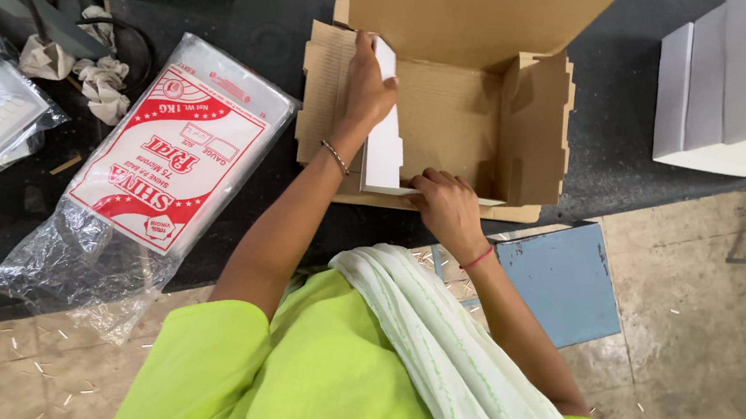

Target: The person folds flat cardboard blanks into white boxes at a work table, pressing the sides and tucking the flaps to shape each box. Finished boxes are stacked on the table as the person repeats the folding cycle.

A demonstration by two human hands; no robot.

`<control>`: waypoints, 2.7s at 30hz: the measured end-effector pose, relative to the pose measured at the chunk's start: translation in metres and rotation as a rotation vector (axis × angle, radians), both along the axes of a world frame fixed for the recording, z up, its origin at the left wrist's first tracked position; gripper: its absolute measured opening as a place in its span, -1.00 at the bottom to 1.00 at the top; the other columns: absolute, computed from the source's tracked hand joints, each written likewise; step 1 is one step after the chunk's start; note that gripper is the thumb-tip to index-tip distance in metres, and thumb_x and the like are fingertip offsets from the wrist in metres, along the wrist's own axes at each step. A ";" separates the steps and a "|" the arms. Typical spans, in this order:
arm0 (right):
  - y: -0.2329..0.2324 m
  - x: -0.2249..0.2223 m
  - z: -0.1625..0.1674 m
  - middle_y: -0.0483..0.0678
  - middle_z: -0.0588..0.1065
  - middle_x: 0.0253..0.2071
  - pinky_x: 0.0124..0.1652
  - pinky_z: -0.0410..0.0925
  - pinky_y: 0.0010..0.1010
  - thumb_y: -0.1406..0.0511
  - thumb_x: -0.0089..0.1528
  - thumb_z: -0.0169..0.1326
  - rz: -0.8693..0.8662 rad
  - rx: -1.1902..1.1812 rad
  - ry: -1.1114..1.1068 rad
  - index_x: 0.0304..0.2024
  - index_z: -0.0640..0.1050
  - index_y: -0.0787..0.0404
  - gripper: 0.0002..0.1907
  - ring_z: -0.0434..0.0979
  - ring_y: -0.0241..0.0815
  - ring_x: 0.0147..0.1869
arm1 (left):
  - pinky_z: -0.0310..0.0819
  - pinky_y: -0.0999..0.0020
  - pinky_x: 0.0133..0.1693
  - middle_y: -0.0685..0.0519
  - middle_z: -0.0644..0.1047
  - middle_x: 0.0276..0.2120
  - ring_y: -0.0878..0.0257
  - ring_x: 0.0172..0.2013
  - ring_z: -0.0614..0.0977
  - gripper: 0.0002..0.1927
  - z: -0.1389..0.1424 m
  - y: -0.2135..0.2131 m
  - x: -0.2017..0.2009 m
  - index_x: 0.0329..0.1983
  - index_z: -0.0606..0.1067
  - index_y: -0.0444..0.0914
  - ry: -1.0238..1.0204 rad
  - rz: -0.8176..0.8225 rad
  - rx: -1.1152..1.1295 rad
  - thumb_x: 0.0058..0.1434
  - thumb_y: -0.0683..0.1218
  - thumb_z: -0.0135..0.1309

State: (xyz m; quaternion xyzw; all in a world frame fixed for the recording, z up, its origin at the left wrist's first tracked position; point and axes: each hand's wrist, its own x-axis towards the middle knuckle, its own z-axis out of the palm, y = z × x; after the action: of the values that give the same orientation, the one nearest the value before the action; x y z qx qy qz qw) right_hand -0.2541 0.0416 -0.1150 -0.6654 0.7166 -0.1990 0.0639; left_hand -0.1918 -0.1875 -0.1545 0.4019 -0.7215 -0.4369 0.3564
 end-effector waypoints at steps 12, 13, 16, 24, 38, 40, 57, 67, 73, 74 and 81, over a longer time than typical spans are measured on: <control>-0.002 0.009 0.022 -0.03 0.53 -0.24 -0.20 0.39 -0.09 0.23 0.08 0.26 0.072 0.023 -0.162 -0.11 0.57 0.24 -0.64 0.53 0.09 -0.12 | 0.06 0.09 0.41 -0.26 0.08 0.48 -0.18 0.46 0.13 -0.04 -0.011 -0.001 -0.003 0.55 -0.10 -0.31 -0.080 -0.042 0.021 0.22 -0.25 0.20; -0.002 0.009 0.022 -0.02 0.53 -0.24 -0.20 0.39 -0.08 0.22 0.11 0.27 0.080 0.041 -0.136 -0.13 0.57 0.22 -0.67 0.53 0.09 -0.12 | 0.06 0.08 0.40 -0.25 0.09 0.48 -0.18 0.45 0.13 -0.04 -0.010 -0.001 -0.002 0.55 -0.10 -0.30 -0.081 -0.040 0.022 0.20 -0.26 0.20; -0.004 0.007 0.021 -0.04 0.53 -0.24 -0.20 0.40 -0.10 0.25 0.17 0.23 0.093 0.066 -0.110 -0.15 0.59 0.19 -0.76 0.53 0.06 -0.12 | 0.02 0.07 0.43 -0.27 0.09 0.48 -0.20 0.46 0.11 -0.07 -0.010 -0.003 -0.001 0.53 -0.10 -0.34 -0.059 -0.051 -0.008 0.25 -0.24 0.21; 0.006 0.014 0.028 -0.01 0.55 -0.20 -0.18 0.44 -0.14 0.28 0.23 0.20 -0.016 -0.012 -0.233 -0.15 0.60 0.20 -0.83 0.58 0.07 -0.12 | 0.11 0.09 0.38 -0.31 0.12 0.44 -0.23 0.41 0.17 -0.13 -0.002 0.002 0.000 0.48 -0.05 -0.41 -0.079 -0.022 -0.074 0.19 -0.31 0.14; -0.038 0.005 0.002 0.16 0.49 -0.01 -0.09 0.44 0.01 0.32 0.16 0.12 -0.308 0.322 -0.012 0.08 0.47 0.24 -0.58 0.57 0.23 -0.03 | 0.18 -0.04 0.28 -0.48 0.17 0.31 -0.36 0.30 0.25 -0.07 -0.014 0.036 0.007 0.43 -0.07 -0.56 -0.016 -0.013 -0.234 0.22 -0.13 0.24; -0.013 -0.027 0.009 0.12 0.51 -0.06 -0.14 0.44 0.03 0.36 0.08 0.10 -0.306 0.203 -0.022 0.05 0.52 0.18 -0.56 0.57 0.24 -0.07 | 0.38 0.04 0.22 -0.31 0.32 0.22 -0.20 0.21 0.42 -0.29 -0.008 0.075 0.032 0.35 0.15 -0.42 -0.023 -0.077 -0.080 0.33 0.02 0.19; -0.002 -0.054 -0.021 -0.01 0.53 -0.20 -0.22 0.43 0.01 0.27 0.24 0.10 -0.499 0.069 0.054 -0.16 0.57 0.14 -0.85 0.57 0.09 -0.13 | 0.38 0.04 0.01 0.03 0.62 -0.23 0.09 -0.06 0.60 -0.58 0.008 0.038 -0.018 -0.32 0.58 -0.15 -0.399 -0.816 -0.666 0.26 0.29 0.22; 0.004 -0.009 0.049 0.07 0.45 0.09 0.03 0.41 -0.15 0.37 0.23 0.15 -0.053 -0.197 -0.287 0.03 0.56 0.21 -0.70 0.49 0.12 0.12 | 0.23 -0.03 0.33 -0.23 0.40 0.32 -0.11 0.28 0.40 -0.71 0.027 -0.054 0.030 0.05 0.60 -0.18 -0.316 -0.396 -1.119 0.26 -0.10 0.21; 0.034 -0.117 0.077 0.03 0.42 0.29 0.29 0.29 -0.10 0.67 0.00 -0.05 -0.397 -0.267 0.230 0.23 0.56 0.16 -0.25 0.37 0.15 0.37 | 0.09 -0.21 0.23 -0.14 0.52 0.04 -0.16 0.15 0.41 -0.51 0.037 0.008 0.039 0.03 0.59 -0.25 -0.283 -0.657 -0.756 0.10 0.10 0.30; 0.031 -0.133 0.074 0.07 0.39 0.33 0.29 0.25 -0.07 0.59 0.03 0.05 -0.338 -0.280 0.272 0.22 0.57 0.15 -0.32 0.32 0.18 0.39 | 0.03 -0.23 0.25 -0.09 0.55 -0.01 -0.10 0.14 0.42 -0.43 0.035 0.025 0.038 -0.02 0.61 -0.24 -0.229 -0.793 -0.780 -0.04 0.16 0.32; 0.041 -0.147 0.057 -0.10 0.37 0.40 0.39 0.17 -0.07 0.33 0.20 0.29 -0.049 -0.295 0.305 -0.11 0.55 -0.07 -0.74 0.22 0.08 0.54 | 0.01 -0.05 0.41 0.07 0.59 0.02 0.07 0.26 0.45 -0.85 0.061 0.027 0.046 -0.30 0.68 -0.08 -0.547 -0.578 -0.946 0.11 -0.16 0.16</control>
State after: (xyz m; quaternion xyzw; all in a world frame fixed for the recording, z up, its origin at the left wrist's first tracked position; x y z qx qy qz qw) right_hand -0.4007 0.0830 -0.0581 -0.6725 0.6970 -0.2001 -0.1482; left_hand -0.1454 -0.1608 -0.0931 0.0859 -0.9820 -0.0295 0.1654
